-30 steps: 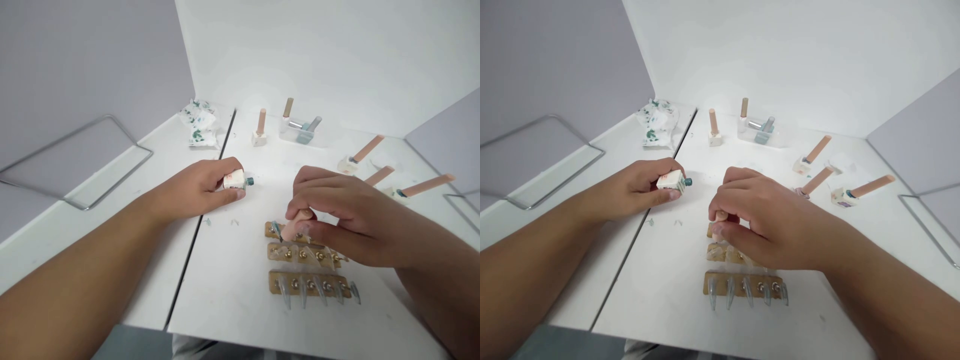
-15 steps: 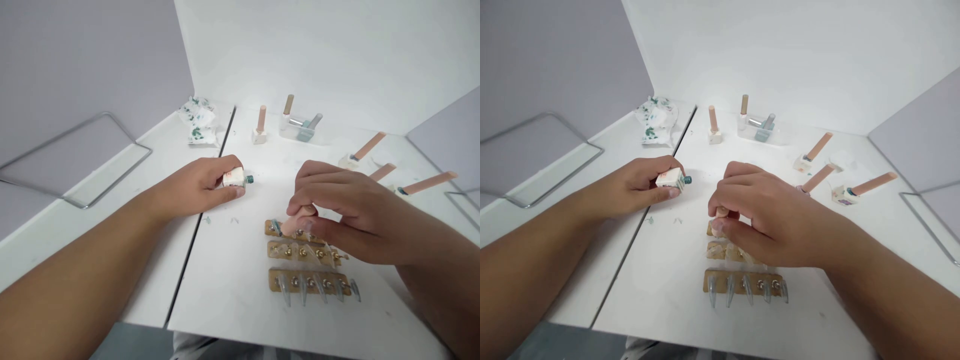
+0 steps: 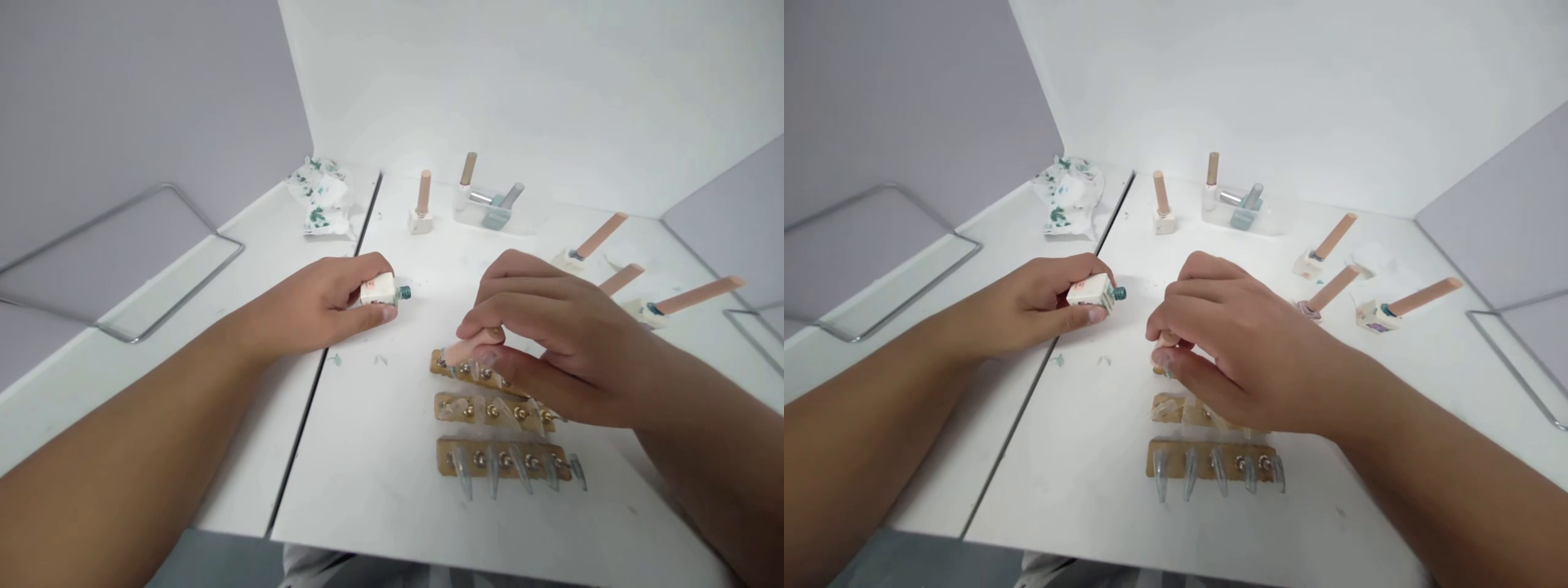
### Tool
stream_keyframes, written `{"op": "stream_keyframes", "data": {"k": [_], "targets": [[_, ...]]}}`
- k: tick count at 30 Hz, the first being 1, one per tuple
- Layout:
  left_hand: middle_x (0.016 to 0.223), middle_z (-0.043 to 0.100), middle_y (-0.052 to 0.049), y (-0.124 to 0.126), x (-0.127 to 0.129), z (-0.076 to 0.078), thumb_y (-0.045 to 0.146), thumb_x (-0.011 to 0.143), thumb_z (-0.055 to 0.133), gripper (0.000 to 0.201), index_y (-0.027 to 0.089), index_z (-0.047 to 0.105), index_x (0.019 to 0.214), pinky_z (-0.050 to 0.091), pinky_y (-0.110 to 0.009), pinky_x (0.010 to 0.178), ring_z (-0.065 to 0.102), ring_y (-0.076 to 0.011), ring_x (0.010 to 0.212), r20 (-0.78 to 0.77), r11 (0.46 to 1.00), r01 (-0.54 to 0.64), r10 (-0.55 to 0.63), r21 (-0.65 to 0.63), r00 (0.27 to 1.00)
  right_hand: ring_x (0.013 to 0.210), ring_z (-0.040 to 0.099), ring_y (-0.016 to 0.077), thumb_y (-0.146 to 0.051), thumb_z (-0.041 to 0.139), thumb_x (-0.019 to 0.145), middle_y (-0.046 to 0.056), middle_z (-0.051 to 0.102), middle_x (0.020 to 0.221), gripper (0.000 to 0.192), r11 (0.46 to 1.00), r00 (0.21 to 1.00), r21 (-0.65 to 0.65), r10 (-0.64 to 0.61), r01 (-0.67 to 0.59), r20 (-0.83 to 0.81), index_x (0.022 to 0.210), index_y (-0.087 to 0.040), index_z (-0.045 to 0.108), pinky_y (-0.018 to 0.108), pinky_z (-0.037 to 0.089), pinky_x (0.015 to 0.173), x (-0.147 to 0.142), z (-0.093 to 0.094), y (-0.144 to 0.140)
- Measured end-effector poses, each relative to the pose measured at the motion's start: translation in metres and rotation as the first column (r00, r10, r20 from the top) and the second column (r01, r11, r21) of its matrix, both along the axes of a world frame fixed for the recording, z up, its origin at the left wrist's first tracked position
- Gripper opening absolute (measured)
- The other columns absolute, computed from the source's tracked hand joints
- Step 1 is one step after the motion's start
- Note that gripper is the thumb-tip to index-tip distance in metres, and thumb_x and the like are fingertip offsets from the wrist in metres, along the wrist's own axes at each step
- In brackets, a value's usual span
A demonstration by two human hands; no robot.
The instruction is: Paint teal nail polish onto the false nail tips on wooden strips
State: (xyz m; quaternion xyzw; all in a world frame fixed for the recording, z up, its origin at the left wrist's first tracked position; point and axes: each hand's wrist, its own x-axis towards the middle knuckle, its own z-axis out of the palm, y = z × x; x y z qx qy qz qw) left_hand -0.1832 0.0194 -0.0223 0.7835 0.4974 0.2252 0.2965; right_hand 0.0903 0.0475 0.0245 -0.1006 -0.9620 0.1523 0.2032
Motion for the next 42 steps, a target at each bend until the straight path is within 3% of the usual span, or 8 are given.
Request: {"op": "stream_keyframes", "data": {"k": [4,7,10,16,22,29,36,42], "targets": [[0.073,0.054,0.001,-0.001,0.000,0.000,0.047,0.092,0.058,0.027,0.021,0.059,0.098,0.034,-0.026,0.054,0.048,-0.0125,0.061,0.037,1.000,0.015,-0.015,-0.013,0.999,0.070,0.051,0.0163,-0.015,0.058,0.090,0.000,0.060,0.070,0.005,0.999,1.000,-0.045,-0.012,0.012,-0.020,0.089,-0.019,0.060,0.037,0.043,0.075,0.003,0.002,0.002],[0.077,0.057,0.000,-0.003,0.002,0.001,0.045,0.093,0.059,0.025,0.021,0.059,0.101,0.037,-0.025,0.055,0.051,-0.0132,0.064,0.129,0.998,0.056,-0.053,-0.019,0.990,0.072,0.052,0.0179,-0.014,0.060,0.090,0.000,0.060,0.072,0.010,0.981,0.969,-0.158,-0.141,0.110,-0.202,0.093,-0.023,0.063,0.040,0.044,0.076,0.008,-0.004,0.002],[0.082,0.058,-0.001,-0.008,0.004,0.003,0.041,0.093,0.059,0.022,0.021,0.059,0.103,0.040,-0.025,0.057,0.053,-0.0137,0.068,0.245,0.996,0.085,-0.086,0.016,0.966,0.079,0.052,0.0213,-0.021,0.060,0.093,0.003,0.060,0.081,0.014,0.873,0.807,-0.420,-0.425,0.247,-0.410,0.098,-0.030,0.069,0.040,0.044,0.071,0.014,-0.017,0.001],[0.080,0.055,-0.002,-0.013,0.005,0.004,0.042,0.093,0.058,0.023,0.020,0.059,0.100,0.040,-0.026,0.057,0.052,-0.0139,0.068,0.339,0.993,0.057,-0.089,0.103,0.937,0.075,0.053,0.0173,-0.032,0.072,0.086,0.001,0.059,0.079,0.010,0.747,0.741,-0.654,-0.507,0.123,-0.440,0.096,-0.032,0.076,0.034,0.045,0.063,0.014,-0.035,0.007],[0.079,0.056,-0.001,-0.013,0.004,0.003,0.042,0.094,0.057,0.023,0.020,0.058,0.102,0.039,-0.024,0.054,0.052,-0.0126,0.066,0.318,0.991,0.092,-0.119,0.099,0.941,0.075,0.059,0.0150,-0.036,0.070,0.089,0.000,0.065,0.078,0.011,0.680,0.730,-0.727,-0.544,0.094,-0.414,0.096,-0.030,0.076,0.033,0.053,0.071,0.009,-0.037,0.009],[0.073,0.052,0.002,-0.014,0.006,0.002,0.039,0.095,0.057,0.020,0.020,0.056,0.103,0.036,-0.023,0.050,0.047,-0.0102,0.059,0.286,0.986,0.127,-0.152,0.104,0.946,0.077,0.061,0.0133,-0.033,0.070,0.089,-0.001,0.066,0.077,0.011,0.654,0.756,-0.755,-0.521,0.053,-0.398,0.097,-0.033,0.077,0.030,0.053,0.073,0.007,-0.040,0.009],[0.070,0.051,0.003,-0.015,0.008,0.004,0.037,0.095,0.056,0.019,0.020,0.055,0.104,0.036,-0.023,0.048,0.046,-0.0098,0.056,0.255,0.987,0.140,-0.157,0.084,0.954,0.079,0.060,0.0132,-0.036,0.072,0.087,0.000,0.063,0.083,0.011,0.609,0.769,-0.787,-0.550,0.101,-0.327,0.096,-0.032,0.077,0.029,0.051,0.073,0.001,-0.039,0.005],[0.077,0.054,0.001,-0.018,0.014,0.006,0.037,0.094,0.055,0.019,0.021,0.054,0.103,0.038,-0.024,0.052,0.049,-0.0118,0.060,0.083,0.991,0.122,-0.126,0.050,0.989,0.076,0.060,0.0147,-0.041,0.073,0.085,-0.001,0.061,0.083,0.014,0.606,0.842,-0.766,-0.512,0.215,-0.169,0.095,-0.032,0.077,0.032,0.048,0.069,-0.004,-0.032,0.003]]}}
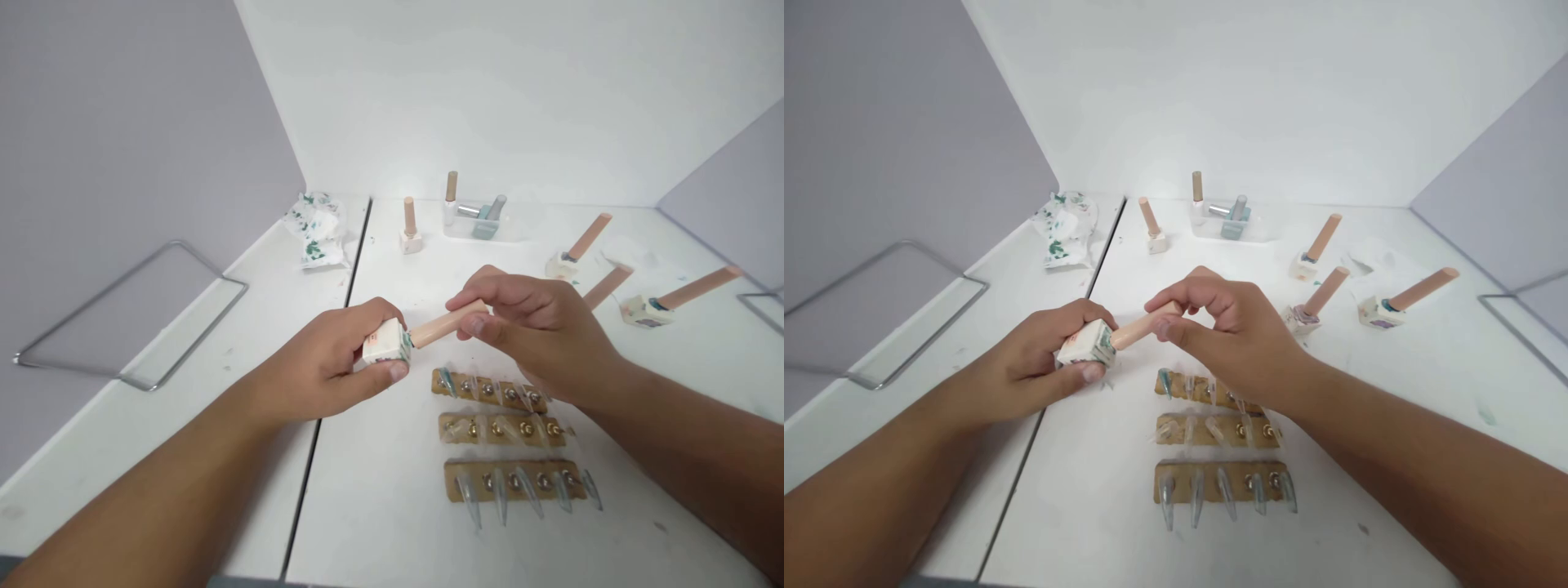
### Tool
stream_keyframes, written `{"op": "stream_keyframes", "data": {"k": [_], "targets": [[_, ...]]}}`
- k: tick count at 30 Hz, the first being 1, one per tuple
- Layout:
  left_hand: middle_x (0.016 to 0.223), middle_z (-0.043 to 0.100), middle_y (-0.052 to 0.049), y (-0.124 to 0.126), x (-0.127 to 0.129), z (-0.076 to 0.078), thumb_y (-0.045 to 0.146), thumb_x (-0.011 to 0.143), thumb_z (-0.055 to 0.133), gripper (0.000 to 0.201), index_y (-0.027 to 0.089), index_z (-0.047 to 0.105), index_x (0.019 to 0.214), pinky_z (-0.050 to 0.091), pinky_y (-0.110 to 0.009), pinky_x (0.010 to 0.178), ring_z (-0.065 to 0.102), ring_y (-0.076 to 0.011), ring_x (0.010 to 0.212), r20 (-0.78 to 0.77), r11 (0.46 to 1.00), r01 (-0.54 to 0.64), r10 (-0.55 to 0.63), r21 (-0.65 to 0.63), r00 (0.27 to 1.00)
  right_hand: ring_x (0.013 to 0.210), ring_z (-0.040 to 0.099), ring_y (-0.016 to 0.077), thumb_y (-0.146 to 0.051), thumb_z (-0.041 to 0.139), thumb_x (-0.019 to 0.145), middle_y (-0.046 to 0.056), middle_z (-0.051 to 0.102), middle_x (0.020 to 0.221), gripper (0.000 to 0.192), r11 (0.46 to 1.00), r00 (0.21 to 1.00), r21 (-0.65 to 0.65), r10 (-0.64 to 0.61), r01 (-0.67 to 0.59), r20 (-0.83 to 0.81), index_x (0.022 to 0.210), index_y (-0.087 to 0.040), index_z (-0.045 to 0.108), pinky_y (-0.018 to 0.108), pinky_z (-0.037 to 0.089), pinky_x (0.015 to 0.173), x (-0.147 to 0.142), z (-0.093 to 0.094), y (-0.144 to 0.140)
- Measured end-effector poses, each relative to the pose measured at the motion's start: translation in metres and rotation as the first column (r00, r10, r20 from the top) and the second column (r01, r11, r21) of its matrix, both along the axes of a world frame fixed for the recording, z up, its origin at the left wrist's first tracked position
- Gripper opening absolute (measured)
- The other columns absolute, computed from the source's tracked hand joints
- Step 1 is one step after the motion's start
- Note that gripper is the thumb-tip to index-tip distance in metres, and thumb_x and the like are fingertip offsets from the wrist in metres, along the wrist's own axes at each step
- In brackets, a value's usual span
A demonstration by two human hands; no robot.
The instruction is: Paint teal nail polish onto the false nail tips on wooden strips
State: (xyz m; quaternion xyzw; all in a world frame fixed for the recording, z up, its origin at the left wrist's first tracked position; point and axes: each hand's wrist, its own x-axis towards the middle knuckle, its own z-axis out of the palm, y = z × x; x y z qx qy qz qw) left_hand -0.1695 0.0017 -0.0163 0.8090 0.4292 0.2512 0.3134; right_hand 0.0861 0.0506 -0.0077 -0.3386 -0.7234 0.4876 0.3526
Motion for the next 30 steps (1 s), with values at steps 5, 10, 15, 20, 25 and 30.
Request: {"op": "stream_keyframes", "data": {"k": [5,10,15,20,25,30], "targets": [[0.079,0.055,0.000,-0.001,0.000,-0.002,0.038,0.094,0.056,0.021,0.022,0.054,0.107,0.040,-0.025,0.053,0.050,-0.0124,0.061,0.022,1.000,-0.007,0.007,-0.008,1.000,0.074,0.060,0.0142,-0.041,0.072,0.085,-0.001,0.065,0.078,0.016,0.994,0.999,0.105,-0.036,0.034,0.015,0.092,-0.028,0.076,0.031,0.048,0.068,0.002,0.010,0.005],[0.076,0.056,0.001,0.002,-0.006,0.002,0.041,0.093,0.057,0.022,0.021,0.057,0.103,0.039,-0.024,0.054,0.049,-0.0118,0.060,0.078,0.999,-0.037,0.037,-0.008,0.996,0.058,0.050,0.0112,-0.040,0.068,0.088,0.000,0.063,0.064,0.024,0.979,0.995,0.194,-0.075,0.061,0.067,0.075,-0.021,0.071,0.025,0.038,0.047,0.009,0.034,0.017],[0.079,0.054,0.001,0.011,-0.016,0.005,0.043,0.093,0.058,0.023,0.021,0.059,0.098,0.039,-0.023,0.057,0.049,-0.0121,0.066,0.052,0.994,-0.098,0.100,-0.047,0.994,0.041,0.038,0.0076,-0.037,0.059,0.091,-0.003,0.064,0.056,0.029,0.955,0.871,0.189,0.114,-0.228,0.477,0.068,-0.022,0.067,0.024,0.029,0.036,-0.002,0.057,0.025],[0.079,0.051,0.003,0.018,-0.023,0.002,0.044,0.092,0.059,0.023,0.021,0.058,0.096,0.038,-0.023,0.059,0.047,-0.0116,0.067,0.023,0.984,-0.167,0.168,-0.063,0.985,0.053,0.051,0.0105,-0.039,0.064,0.087,-0.002,0.069,0.066,0.028,0.906,0.751,0.152,0.222,-0.394,0.621,0.065,-0.022,0.065,0.025,0.037,0.044,-0.022,0.052,0.024],[0.079,0.051,0.002,0.020,-0.023,0.001,0.041,0.092,0.059,0.021,0.021,0.059,0.095,0.037,-0.024,0.058,0.048,-0.0120,0.067,0.042,0.985,-0.166,0.167,-0.039,0.985,0.056,0.053,0.0125,-0.034,0.063,0.085,-0.001,0.062,0.059,0.029,0.877,0.721,0.239,0.159,-0.417,0.674,0.060,-0.021,0.063,0.028,0.038,0.050,-0.028,0.044,0.024],[0.078,0.050,0.002,0.019,-0.021,0.003,0.039,0.091,0.059,0.019,0.021,0.058,0.091,0.037,-0.024,0.056,0.047,-0.0121,0.066,0.059,0.984,-0.177,0.178,-0.017,0.982,0.056,0.050,0.0127,-0.031,0.062,0.084,-0.001,0.056,0.054,0.028,0.842,0.771,0.333,0.143,-0.424,0.620,0.058,-0.020,0.060,0.028,0.034,0.051,-0.027,0.046,0.023]]}}
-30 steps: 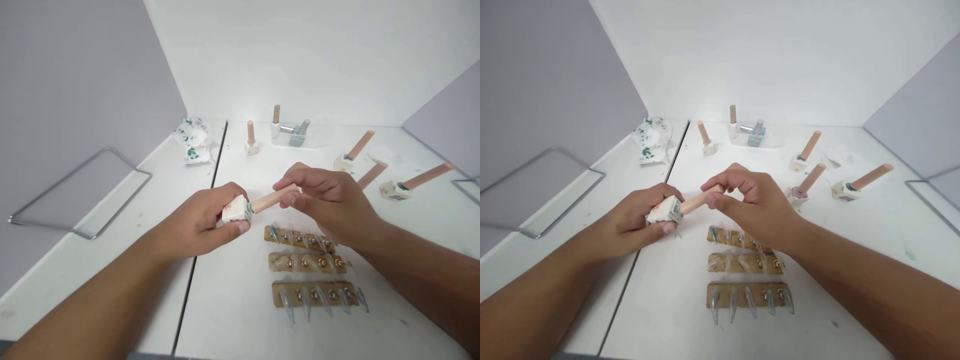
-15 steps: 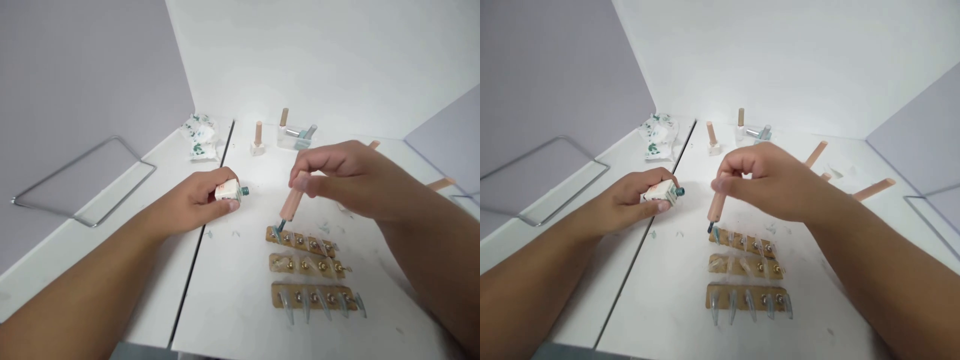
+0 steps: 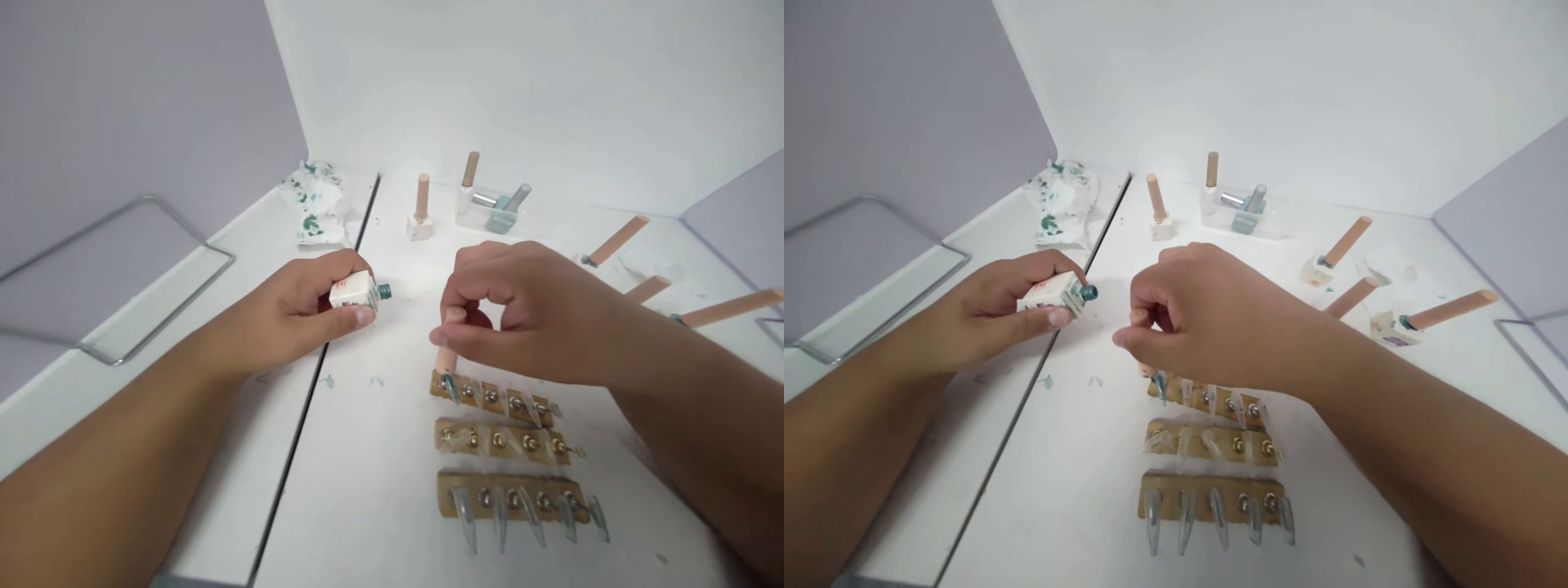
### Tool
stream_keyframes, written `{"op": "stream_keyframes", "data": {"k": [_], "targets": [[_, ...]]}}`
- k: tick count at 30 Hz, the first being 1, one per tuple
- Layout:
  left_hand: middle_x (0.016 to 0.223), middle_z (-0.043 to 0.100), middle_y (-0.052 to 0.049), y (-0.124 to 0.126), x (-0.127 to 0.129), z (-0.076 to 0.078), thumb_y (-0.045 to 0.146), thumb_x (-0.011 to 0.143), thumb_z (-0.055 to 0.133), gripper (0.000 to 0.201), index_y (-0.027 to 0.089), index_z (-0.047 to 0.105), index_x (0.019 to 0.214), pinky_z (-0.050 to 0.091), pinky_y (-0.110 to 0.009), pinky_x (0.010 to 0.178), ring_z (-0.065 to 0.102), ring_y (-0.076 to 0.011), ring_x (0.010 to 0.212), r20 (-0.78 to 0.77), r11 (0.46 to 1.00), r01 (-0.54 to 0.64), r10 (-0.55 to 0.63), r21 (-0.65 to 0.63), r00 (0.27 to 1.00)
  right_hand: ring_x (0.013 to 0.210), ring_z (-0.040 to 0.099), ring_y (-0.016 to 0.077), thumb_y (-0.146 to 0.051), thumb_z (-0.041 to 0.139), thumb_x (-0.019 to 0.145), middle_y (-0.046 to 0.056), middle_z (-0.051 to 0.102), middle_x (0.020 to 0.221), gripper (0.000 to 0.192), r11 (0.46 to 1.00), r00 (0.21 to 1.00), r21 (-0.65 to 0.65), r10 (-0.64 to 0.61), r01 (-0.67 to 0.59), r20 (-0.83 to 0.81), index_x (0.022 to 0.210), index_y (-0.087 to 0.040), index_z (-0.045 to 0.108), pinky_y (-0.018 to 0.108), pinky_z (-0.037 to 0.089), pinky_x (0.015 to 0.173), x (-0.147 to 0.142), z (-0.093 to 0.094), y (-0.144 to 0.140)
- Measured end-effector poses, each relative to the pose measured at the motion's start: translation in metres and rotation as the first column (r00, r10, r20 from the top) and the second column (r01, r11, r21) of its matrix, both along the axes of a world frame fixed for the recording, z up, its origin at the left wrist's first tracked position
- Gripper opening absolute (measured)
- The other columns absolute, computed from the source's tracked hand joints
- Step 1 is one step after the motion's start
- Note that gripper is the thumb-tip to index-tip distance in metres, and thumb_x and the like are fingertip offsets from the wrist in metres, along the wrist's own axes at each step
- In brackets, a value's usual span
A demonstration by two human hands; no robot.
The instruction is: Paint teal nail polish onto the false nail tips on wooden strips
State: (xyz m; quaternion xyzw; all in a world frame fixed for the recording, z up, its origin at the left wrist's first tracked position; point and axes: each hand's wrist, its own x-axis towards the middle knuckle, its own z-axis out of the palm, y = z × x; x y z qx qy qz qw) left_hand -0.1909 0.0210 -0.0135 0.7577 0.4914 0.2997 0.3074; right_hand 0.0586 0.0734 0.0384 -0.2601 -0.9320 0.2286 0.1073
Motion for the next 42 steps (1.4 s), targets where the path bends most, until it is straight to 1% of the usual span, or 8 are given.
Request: {"op": "stream_keyframes", "data": {"k": [3,8,13,18,22,25,30,42], "targets": [[0.078,0.051,0.002,-0.002,0.000,0.001,0.039,0.091,0.059,0.019,0.020,0.059,0.094,0.037,-0.024,0.056,0.046,-0.0121,0.065,-0.027,1.000,-0.008,0.008,0.003,1.000,0.058,0.051,0.0128,-0.033,0.061,0.085,-0.002,0.057,0.057,0.026,0.998,0.997,-0.010,0.061,-0.061,0.049,0.063,-0.020,0.062,0.028,0.035,0.054,0.001,0.002,-0.001],[0.080,0.052,0.002,-0.002,0.000,0.000,0.039,0.092,0.059,0.018,0.021,0.059,0.098,0.038,-0.024,0.057,0.048,-0.0118,0.067,-0.041,1.000,0.022,-0.022,0.011,0.999,0.059,0.049,0.0130,-0.032,0.057,0.088,-0.002,0.055,0.055,0.029,0.990,0.997,0.127,0.052,-0.058,0.049,0.062,-0.019,0.060,0.031,0.036,0.063,0.002,0.003,-0.001],[0.078,0.051,0.003,-0.001,0.000,-0.001,0.038,0.091,0.060,0.017,0.022,0.059,0.097,0.037,-0.023,0.055,0.046,-0.0112,0.064,-0.035,1.000,0.009,-0.008,0.013,0.999,0.059,0.050,0.0127,-0.033,0.056,0.089,-0.003,0.055,0.053,0.030,0.989,0.991,0.091,0.107,-0.115,0.085,0.063,-0.019,0.058,0.033,0.036,0.069,0.004,0.004,-0.002],[0.077,0.051,0.003,-0.001,0.000,-0.001,0.040,0.091,0.059,0.018,0.023,0.059,0.097,0.037,-0.024,0.055,0.046,-0.0112,0.064,-0.053,1.000,0.014,-0.015,-0.018,0.998,0.060,0.050,0.0138,-0.033,0.058,0.087,-0.002,0.055,0.054,0.028,0.995,0.998,0.096,-0.008,0.002,0.063,0.061,-0.020,0.058,0.030,0.033,0.060,0.005,0.005,-0.005],[0.077,0.052,0.003,-0.003,-0.001,-0.001,0.042,0.092,0.059,0.020,0.023,0.059,0.097,0.037,-0.024,0.055,0.047,-0.0117,0.064,-0.061,0.998,0.013,-0.016,-0.059,0.998,0.061,0.051,0.0134,-0.033,0.058,0.088,-0.003,0.057,0.055,0.029,0.997,0.995,0.024,0.068,-0.071,0.078,0.062,-0.020,0.060,0.030,0.036,0.061,0.004,0.006,-0.008],[0.076,0.051,0.003,-0.003,-0.001,-0.001,0.042,0.092,0.058,0.019,0.023,0.059,0.096,0.035,-0.023,0.054,0.045,-0.0112,0.064,-0.056,0.999,0.009,-0.012,-0.049,0.998,0.062,0.051,0.0144,-0.033,0.057,0.087,-0.001,0.057,0.057,0.030,0.993,0.990,0.103,0.048,-0.062,0.134,0.061,-0.019,0.060,0.032,0.037,0.065,0.004,0.005,-0.006],[0.075,0.049,0.003,-0.002,-0.002,-0.002,0.042,0.092,0.059,0.019,0.024,0.058,0.098,0.035,-0.023,0.055,0.044,-0.0113,0.064,-0.059,0.998,0.016,-0.020,-0.064,0.998,0.058,0.047,0.0140,-0.032,0.054,0.086,-0.001,0.053,0.054,0.029,0.977,0.995,0.212,-0.025,0.004,0.100,0.059,-0.020,0.056,0.032,0.034,0.061,0.010,0.006,-0.002],[0.074,0.048,0.003,-0.002,-0.003,-0.001,0.040,0.094,0.057,0.018,0.023,0.057,0.098,0.035,-0.025,0.054,0.043,-0.0118,0.063,-0.059,0.995,0.070,-0.074,-0.066,0.996,0.062,0.049,0.0145,-0.031,0.055,0.086,-0.001,0.055,0.059,0.025,0.993,0.988,0.104,0.038,-0.053,0.146,0.063,-0.020,0.058,0.031,0.034,0.060,0.013,0.008,0.003]]}}
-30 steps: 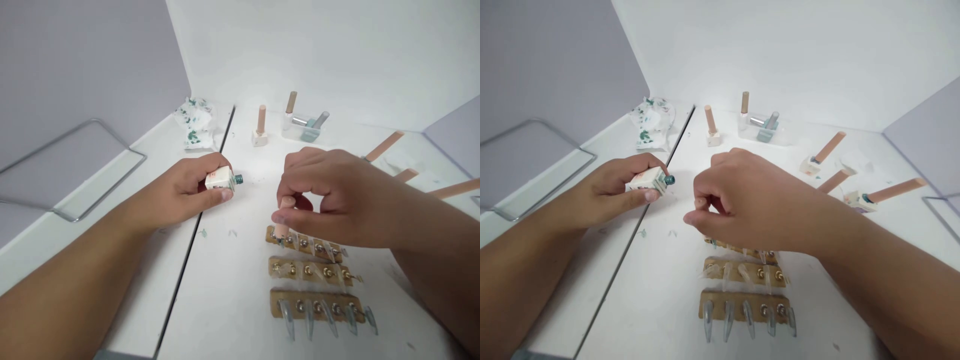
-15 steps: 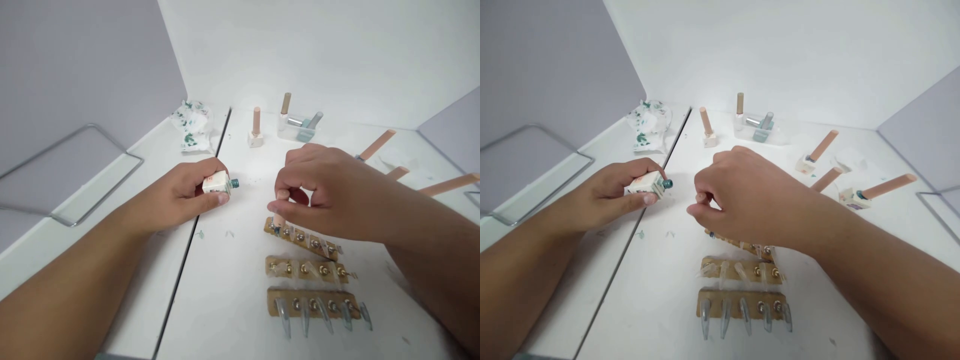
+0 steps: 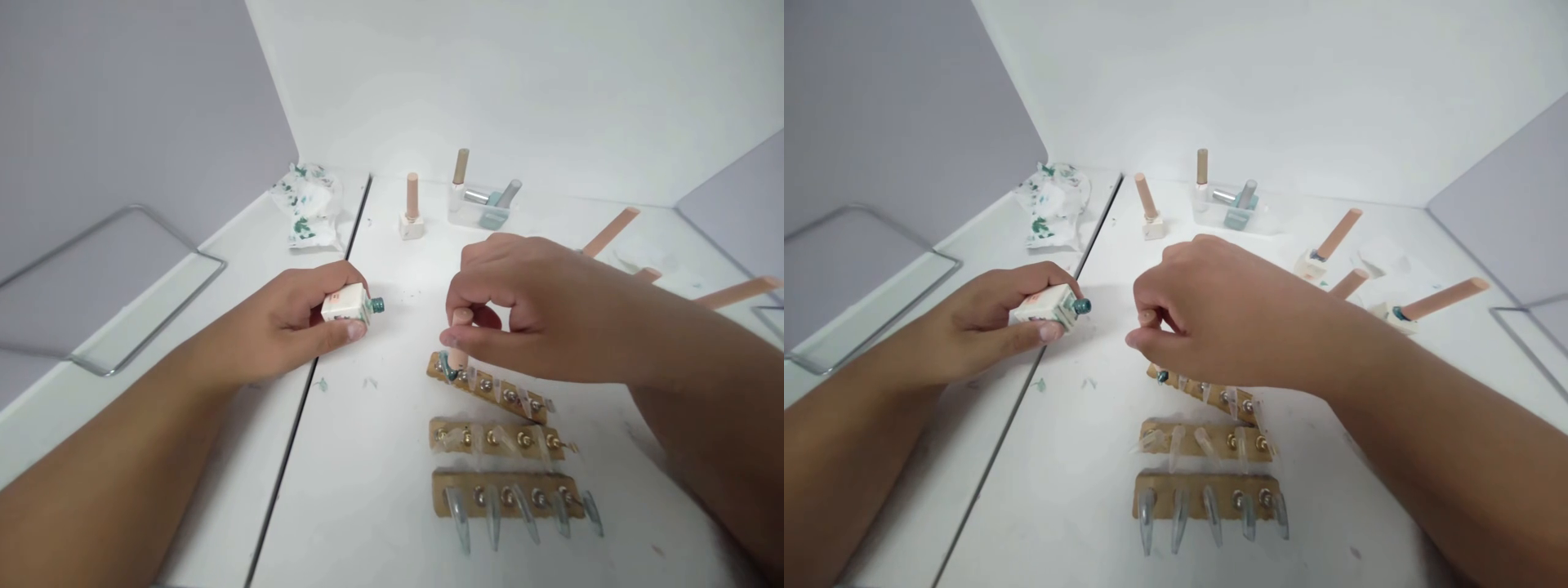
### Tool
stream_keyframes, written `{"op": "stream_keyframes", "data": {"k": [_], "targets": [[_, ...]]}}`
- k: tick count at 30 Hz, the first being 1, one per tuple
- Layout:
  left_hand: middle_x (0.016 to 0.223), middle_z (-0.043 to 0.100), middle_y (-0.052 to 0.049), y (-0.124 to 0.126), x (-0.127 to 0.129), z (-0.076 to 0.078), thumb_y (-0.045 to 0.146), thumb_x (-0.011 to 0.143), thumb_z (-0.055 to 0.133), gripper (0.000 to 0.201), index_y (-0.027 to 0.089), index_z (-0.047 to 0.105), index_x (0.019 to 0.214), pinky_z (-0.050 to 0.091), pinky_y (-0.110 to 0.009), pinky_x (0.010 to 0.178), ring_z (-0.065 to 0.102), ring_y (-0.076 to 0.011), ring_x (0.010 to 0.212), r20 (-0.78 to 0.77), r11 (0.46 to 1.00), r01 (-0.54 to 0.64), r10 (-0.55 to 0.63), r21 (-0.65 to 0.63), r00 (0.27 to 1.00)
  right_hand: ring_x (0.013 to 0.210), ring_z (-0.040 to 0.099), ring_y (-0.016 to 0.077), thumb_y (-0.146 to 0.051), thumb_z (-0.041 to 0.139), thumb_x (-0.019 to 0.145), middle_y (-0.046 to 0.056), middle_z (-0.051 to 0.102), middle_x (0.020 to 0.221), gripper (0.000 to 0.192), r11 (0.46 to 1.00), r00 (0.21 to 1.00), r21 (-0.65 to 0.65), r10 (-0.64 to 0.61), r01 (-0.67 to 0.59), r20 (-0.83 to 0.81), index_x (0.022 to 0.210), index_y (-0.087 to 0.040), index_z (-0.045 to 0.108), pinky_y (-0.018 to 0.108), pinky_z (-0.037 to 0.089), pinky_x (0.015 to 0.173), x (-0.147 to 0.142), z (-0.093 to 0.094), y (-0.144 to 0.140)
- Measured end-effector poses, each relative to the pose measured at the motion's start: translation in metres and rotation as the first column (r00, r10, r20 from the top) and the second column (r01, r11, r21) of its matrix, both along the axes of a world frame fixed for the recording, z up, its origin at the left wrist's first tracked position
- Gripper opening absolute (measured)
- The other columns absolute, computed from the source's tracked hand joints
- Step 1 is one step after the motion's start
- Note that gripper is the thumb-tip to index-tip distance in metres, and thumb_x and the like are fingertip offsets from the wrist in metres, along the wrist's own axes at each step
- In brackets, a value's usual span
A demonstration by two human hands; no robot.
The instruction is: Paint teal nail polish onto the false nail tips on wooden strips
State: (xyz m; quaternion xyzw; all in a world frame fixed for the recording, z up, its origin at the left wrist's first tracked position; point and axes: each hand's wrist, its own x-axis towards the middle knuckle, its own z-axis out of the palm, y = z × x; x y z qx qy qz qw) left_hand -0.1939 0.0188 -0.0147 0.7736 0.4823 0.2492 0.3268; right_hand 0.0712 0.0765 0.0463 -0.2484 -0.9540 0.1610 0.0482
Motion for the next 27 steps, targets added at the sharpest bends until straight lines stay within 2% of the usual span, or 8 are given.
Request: {"op": "stream_keyframes", "data": {"k": [6,11,16,21,24,27], "targets": [[0.074,0.050,0.002,0.0007,-0.0014,-0.0018,0.043,0.093,0.057,0.022,0.023,0.059,0.100,0.035,-0.025,0.054,0.044,-0.0125,0.063,0.028,1.000,-0.013,0.013,0.003,1.000,0.058,0.050,0.0120,-0.034,0.056,0.088,-0.002,0.059,0.062,0.025,0.990,0.996,-0.142,-0.037,0.025,-0.082,0.068,-0.020,0.061,0.029,0.033,0.056,-0.0008,-0.0008,0.0004],[0.074,0.051,0.000,0.0004,-0.0002,-0.0018,0.046,0.093,0.057,0.024,0.023,0.059,0.101,0.036,-0.026,0.054,0.045,-0.0135,0.063,0.032,0.999,-0.033,0.033,-0.013,0.999,0.064,0.052,0.0144,-0.032,0.055,0.088,-0.001,0.058,0.062,0.024,0.999,0.998,-0.039,-0.019,0.016,-0.056,0.068,-0.020,0.060,0.031,0.035,0.060,-0.0010,-0.0021,-0.0005],[0.078,0.054,-0.001,-0.0002,0.0001,0.0015,0.045,0.091,0.058,0.023,0.022,0.059,0.096,0.038,-0.027,0.055,0.048,-0.0147,0.066,0.075,0.998,-0.057,0.058,-0.014,0.995,0.058,0.050,0.0124,-0.032,0.055,0.087,-0.002,0.056,0.059,0.025,0.996,0.995,-0.085,-0.037,0.029,-0.097,0.066,-0.020,0.059,0.030,0.034,0.056,-0.0008,-0.0021,0.0007],[0.077,0.054,-0.001,-0.0003,0.0001,0.0012,0.045,0.089,0.059,0.023,0.023,0.060,0.094,0.038,-0.027,0.056,0.048,-0.0149,0.066,0.080,0.997,-0.077,0.078,-0.009,0.994,0.061,0.051,0.0137,-0.031,0.055,0.088,-0.001,0.056,0.062,0.024,1.000,0.996,0.002,-0.030,0.031,-0.084,0.067,-0.020,0.059,0.031,0.035,0.059,-0.0002,-0.0042,0.0019],[0.077,0.054,-0.001,-0.0008,0.0011,0.0001,0.046,0.089,0.060,0.024,0.023,0.060,0.094,0.037,-0.027,0.055,0.047,-0.0152,0.066,0.078,0.996,-0.089,0.089,-0.012,0.993,0.058,0.049,0.0123,-0.031,0.056,0.088,-0.003,0.056,0.060,0.024,0.998,0.990,-0.013,-0.067,0.066,-0.124,0.067,-0.021,0.059,0.030,0.033,0.058,-0.0003,-0.0028,0.0001],[0.076,0.054,-0.001,-0.0012,0.0014,0.0003,0.046,0.089,0.059,0.024,0.023,0.060,0.093,0.037,-0.028,0.055,0.047,-0.0153,0.066,0.077,0.996,-0.085,0.086,-0.007,0.993,0.060,0.050,0.0128,-0.030,0.055,0.088,-0.002,0.057,0.061,0.023,1.000,0.995,0.005,-0.009,0.010,-0.096,0.068,-0.020,0.060,0.030,0.034,0.060,-0.0014,-0.0033,-0.0005]]}}
